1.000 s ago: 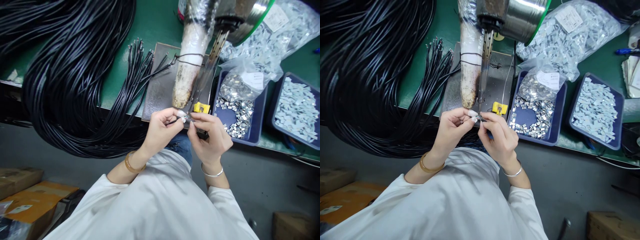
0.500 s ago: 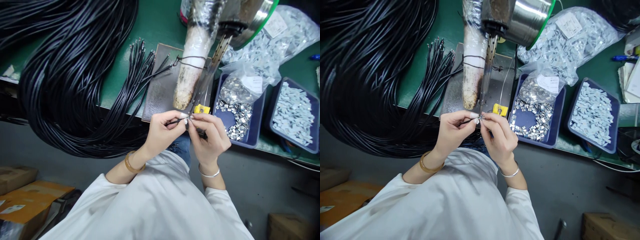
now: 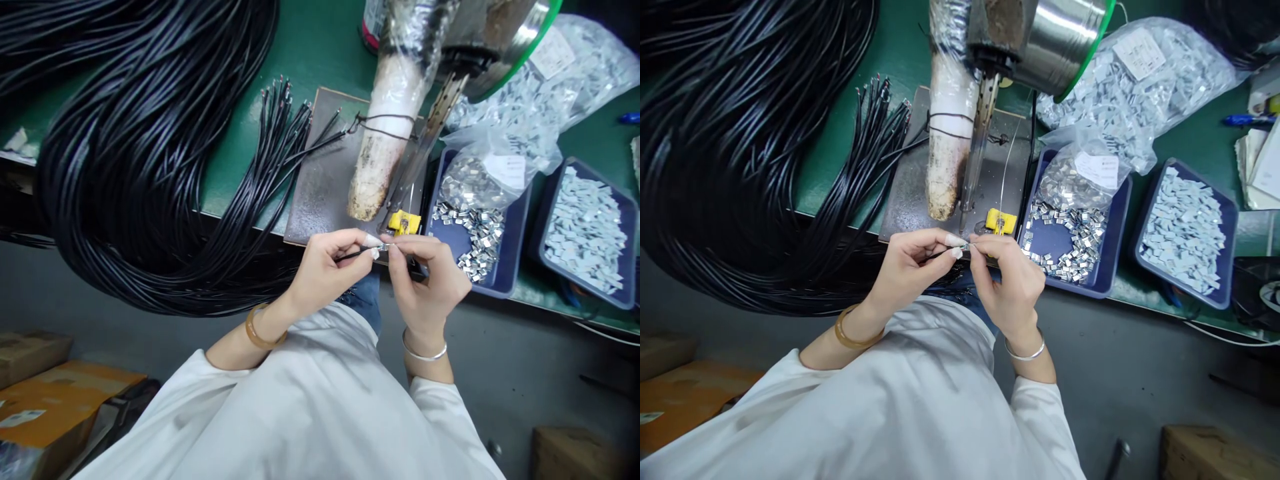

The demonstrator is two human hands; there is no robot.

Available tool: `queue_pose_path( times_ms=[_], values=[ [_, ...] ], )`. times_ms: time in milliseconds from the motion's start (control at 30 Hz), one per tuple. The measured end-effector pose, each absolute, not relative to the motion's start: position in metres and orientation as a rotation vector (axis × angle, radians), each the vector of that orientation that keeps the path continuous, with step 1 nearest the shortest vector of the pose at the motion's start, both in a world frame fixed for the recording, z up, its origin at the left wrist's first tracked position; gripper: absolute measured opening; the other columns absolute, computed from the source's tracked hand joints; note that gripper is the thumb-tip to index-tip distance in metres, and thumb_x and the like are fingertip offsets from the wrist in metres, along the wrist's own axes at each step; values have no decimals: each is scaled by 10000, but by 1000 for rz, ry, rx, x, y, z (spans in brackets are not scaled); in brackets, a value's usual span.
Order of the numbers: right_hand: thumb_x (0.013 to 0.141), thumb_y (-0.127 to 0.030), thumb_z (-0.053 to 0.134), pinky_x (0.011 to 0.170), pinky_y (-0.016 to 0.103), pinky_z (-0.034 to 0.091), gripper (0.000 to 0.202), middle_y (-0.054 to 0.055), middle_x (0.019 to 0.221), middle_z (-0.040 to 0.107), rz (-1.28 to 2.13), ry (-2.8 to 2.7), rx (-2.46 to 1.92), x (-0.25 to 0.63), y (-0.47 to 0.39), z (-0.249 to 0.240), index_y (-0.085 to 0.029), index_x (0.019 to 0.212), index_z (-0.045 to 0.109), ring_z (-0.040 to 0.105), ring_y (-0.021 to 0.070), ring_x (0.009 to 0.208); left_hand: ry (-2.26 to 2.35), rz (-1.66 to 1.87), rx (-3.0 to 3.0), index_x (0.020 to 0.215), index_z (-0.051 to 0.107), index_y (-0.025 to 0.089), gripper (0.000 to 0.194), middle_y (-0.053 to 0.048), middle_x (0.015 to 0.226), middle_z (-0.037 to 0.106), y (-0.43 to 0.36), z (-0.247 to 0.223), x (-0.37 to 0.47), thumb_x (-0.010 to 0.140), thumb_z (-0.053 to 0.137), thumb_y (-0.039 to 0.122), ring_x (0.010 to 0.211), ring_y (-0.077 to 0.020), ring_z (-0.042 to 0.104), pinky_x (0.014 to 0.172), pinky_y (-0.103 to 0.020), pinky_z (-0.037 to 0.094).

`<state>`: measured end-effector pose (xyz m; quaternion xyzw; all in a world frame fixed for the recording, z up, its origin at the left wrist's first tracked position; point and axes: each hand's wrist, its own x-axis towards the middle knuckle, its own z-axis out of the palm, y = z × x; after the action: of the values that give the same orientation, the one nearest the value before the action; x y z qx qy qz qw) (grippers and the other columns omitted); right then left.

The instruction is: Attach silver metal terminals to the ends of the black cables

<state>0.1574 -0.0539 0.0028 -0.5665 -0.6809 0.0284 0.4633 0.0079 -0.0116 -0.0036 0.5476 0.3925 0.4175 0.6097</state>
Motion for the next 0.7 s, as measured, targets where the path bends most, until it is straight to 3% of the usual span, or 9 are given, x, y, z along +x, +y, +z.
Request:
queue_pose_path(
  times_ms=[100,200,300,400,467,533,600,700],
  values=[
    [888,-114,648,705,273,629,126,-2,868,740,207,-1601,-1350,159,-53,3,-222,942,613,746,145,823,889,1034,1319,850,746,146,74,1,661,638,-15,-3,3,804,741,204,550,-67,510,513,-169,412],
    [864,-89,667,691,292,631,155,8,883,759,143,-1589,-1252,161,-57,-3,-220,939,632,758,166,818,740,922,1248,800,742,132,165,7,564,615,-14,-1,-3,845,731,291,487,-71,525,482,-175,431],
    [839,-92,698,562,246,576,191,-25,771,736,43,-1515,-1279,163,-64,-8,-226,973,674,725,141,645,675,864,1149,828,755,120,245,2,527,601,-13,1,-7,878,693,352,460,-77,525,462,-182,443],
    [865,-169,685,393,215,440,190,-51,690,677,-79,-1350,-1238,163,-67,-6,-234,1043,688,592,90,439,736,987,1193,897,775,122,184,1,547,617,-14,-2,-5,859,704,288,474,-77,527,474,-186,451],
    [891,-175,645,367,211,429,260,-49,712,679,-96,-1285,-1165,160,-67,-4,-237,1143,651,576,85,422,757,1046,1264,944,783,121,170,6,551,615,-16,-6,-4,867,676,230,478,-76,523,482,-187,448],
    [900,-114,605,444,229,533,327,-37,777,721,-51,-1292,-1162,157,-65,-2,-236,1204,603,669,113,518,786,1092,1358,978,786,123,180,13,555,611,-17,-9,-3,870,657,186,480,-70,510,485,-184,435],
    [874,-56,621,613,282,636,320,-15,858,761,-37,-1383,-1229,154,-63,-2,-229,1143,615,753,152,694,830,1168,1478,980,791,133,181,16,572,629,-17,-12,-1,853,663,156,478,-61,487,486,-178,416],
    [827,-56,695,786,325,655,222,24,969,776,-62,-1583,-1313,153,-61,-4,-216,974,650,767,175,873,872,1279,1611,937,798,153,163,-18,680,722,-17,-14,1,824,681,138,530,-73,543,539,-186,450]
  ],
)
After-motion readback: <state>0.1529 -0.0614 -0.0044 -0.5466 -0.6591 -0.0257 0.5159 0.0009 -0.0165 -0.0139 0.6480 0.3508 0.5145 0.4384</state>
